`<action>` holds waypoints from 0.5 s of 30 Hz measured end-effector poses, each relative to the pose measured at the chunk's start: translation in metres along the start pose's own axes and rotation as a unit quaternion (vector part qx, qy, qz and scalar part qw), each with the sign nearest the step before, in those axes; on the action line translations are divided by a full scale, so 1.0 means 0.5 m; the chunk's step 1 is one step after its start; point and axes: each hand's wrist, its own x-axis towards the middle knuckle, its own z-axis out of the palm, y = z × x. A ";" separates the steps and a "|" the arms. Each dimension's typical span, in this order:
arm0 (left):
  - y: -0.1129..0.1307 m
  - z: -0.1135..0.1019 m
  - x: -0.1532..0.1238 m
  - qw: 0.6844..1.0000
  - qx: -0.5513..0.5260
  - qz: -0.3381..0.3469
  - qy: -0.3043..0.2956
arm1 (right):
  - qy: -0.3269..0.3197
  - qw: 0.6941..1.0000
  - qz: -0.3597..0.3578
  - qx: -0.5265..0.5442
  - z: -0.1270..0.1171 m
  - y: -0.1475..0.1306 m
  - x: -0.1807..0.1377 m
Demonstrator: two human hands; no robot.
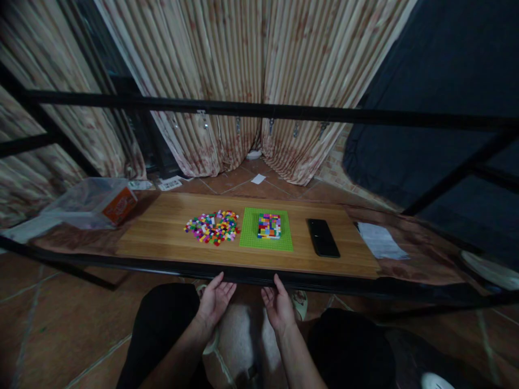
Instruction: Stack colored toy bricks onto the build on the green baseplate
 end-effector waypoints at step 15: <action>0.249 0.008 -0.096 0.855 0.427 0.290 0.046 | 0.107 0.893 -0.337 -0.280 -0.052 -0.252 -0.034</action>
